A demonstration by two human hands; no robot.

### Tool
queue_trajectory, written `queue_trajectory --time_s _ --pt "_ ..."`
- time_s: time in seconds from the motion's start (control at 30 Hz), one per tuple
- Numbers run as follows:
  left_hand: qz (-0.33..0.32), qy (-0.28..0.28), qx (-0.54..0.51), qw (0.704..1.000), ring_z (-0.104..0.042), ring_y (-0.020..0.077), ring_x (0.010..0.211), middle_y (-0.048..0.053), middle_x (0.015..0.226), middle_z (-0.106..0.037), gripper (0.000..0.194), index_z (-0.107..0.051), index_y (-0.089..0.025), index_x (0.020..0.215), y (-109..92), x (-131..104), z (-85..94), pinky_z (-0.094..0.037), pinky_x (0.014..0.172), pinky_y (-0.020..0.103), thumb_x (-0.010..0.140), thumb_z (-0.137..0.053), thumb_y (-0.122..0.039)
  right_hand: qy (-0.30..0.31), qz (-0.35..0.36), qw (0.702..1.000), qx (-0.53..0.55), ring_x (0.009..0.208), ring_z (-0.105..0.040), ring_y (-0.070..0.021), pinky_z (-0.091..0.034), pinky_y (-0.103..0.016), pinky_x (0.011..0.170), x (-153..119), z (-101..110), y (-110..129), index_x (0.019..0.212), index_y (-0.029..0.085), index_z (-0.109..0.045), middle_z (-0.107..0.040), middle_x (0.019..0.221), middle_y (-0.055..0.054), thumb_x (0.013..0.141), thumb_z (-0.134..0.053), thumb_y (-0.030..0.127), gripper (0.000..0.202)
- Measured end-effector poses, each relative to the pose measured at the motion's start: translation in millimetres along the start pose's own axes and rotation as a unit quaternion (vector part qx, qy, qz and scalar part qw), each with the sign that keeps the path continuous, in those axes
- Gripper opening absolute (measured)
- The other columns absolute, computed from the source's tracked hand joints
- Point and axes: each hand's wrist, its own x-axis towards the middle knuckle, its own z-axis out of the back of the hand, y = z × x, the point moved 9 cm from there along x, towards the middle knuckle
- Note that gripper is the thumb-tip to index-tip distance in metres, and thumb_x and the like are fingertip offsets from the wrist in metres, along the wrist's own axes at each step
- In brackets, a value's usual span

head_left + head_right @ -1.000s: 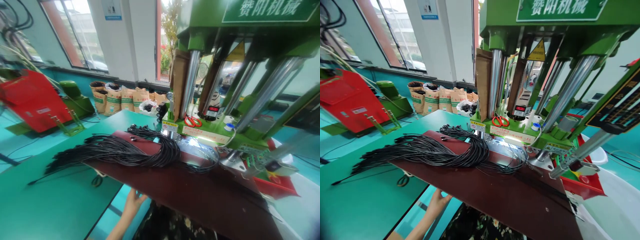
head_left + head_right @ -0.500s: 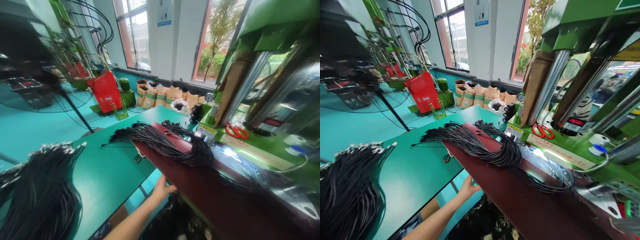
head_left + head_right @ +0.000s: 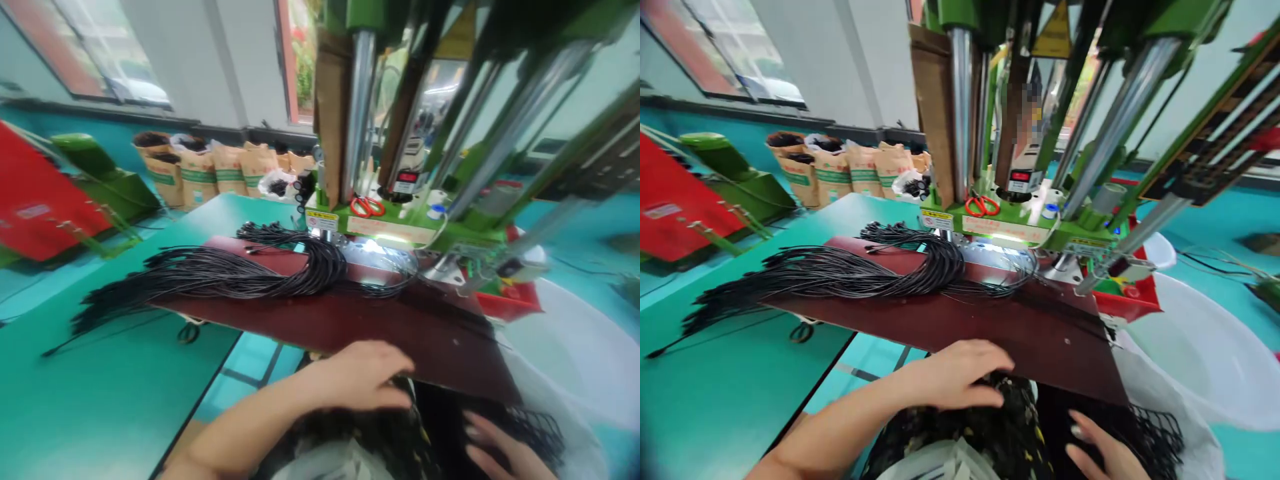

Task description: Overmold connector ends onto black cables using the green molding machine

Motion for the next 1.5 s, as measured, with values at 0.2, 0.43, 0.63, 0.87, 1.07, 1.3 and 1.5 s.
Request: queue_trajectory --time_s 0.2,0.43,0.63,0.87,1.07,1.3,1.5 --pt "0.025 -0.069 0.215 0.974 -0.035 0.0274 0.121 0.019 0.132 -0.039 0.061 -0.036 -0.008 0.126 38.1 141.4 -43.6 -0.031 0.096 0.039 0.078 -0.053 -0.041 0.063 0.098 0.992 0.039 0.11 -0.051 -0.0247 -0.038 -0.033 0.096 -20.4 -11.1 98.4 0.125 0.014 -0.05 -0.054 0.122 -0.011 0.081 -0.048 0.04 0.051" --pt "0.069 -0.032 0.273 0.959 -0.05 0.0275 0.097 0.015 0.103 -0.055 0.039 -0.052 -0.009 0.105 57.3 178.2 -53.7 -0.041 0.079 0.039 0.081 -0.05 -0.04 0.053 0.086 0.992 0.074 0.11 -0.05 -0.0234 -0.037 -0.034 0.096 -23.3 -8.8 90.9 0.124 0.017 -0.051 -0.054 0.122 -0.01 0.083 -0.048 0.038 0.045" --pt "0.057 0.021 0.253 0.966 -0.054 0.0271 0.093 0.015 0.097 -0.058 0.026 -0.052 -0.009 0.097 50.3 177.8 -69.6 -0.045 0.07 0.036 0.087 -0.038 -0.029 -0.002 0.123 0.981 0.148 0.104 -0.053 -0.0238 -0.039 -0.037 0.092 -16.1 11.2 111.2 0.115 0.022 -0.058 -0.06 0.114 -0.008 0.082 -0.05 0.039 0.038" --pt "0.075 0.029 0.151 0.985 -0.06 0.0199 0.07 0.008 0.079 -0.061 0.027 -0.047 -0.013 0.094 48.7 172.5 -48.2 -0.044 0.061 0.03 0.089 -0.029 -0.034 -0.102 0.103 0.796 0.588 0.08 -0.063 -0.0225 -0.046 -0.041 0.083 26.0 37.6 99.4 0.092 0.017 -0.066 -0.069 0.081 -0.008 0.076 -0.061 0.033 0.023" --pt "0.09 0.049 -0.24 0.965 -0.039 0.006 0.045 -0.006 0.055 -0.04 0.023 -0.039 -0.018 0.072 31.9 140.3 -20.1 -0.032 0.044 0.018 0.085 -0.036 -0.037 -0.082 0.165 0.606 0.774 0.108 -0.053 -0.0233 -0.032 -0.046 0.099 69.5 57.2 106.0 0.106 0.023 -0.059 -0.064 0.106 -0.006 0.08 -0.056 0.037 0.029" --pt "0.204 0.098 -0.406 0.886 -0.029 0.0032 0.041 -0.008 0.056 -0.037 0.025 -0.034 -0.019 0.076 36.3 27.4 -49.3 -0.022 0.039 0.015 0.084 -0.039 -0.043 -0.072 0.229 0.689 0.684 0.096 -0.059 -0.0235 -0.039 -0.047 0.092 63.2 81.5 139.6 0.1 0.023 -0.062 -0.067 0.093 -0.004 0.08 -0.058 0.03 0.021" --pt "0.192 0.193 -0.51 0.816 -0.054 0.0099 0.063 0.002 0.076 -0.059 0.025 -0.049 -0.015 0.079 21.5 0.0 -59.2 -0.041 0.058 0.022 0.071 -0.06 -0.035 -0.003 0.274 0.826 0.493 0.103 -0.055 -0.0216 -0.035 -0.042 0.097 55.8 51.7 199.8 0.092 0.019 -0.067 -0.066 0.103 -0.006 0.083 -0.053 0.031 0.02"
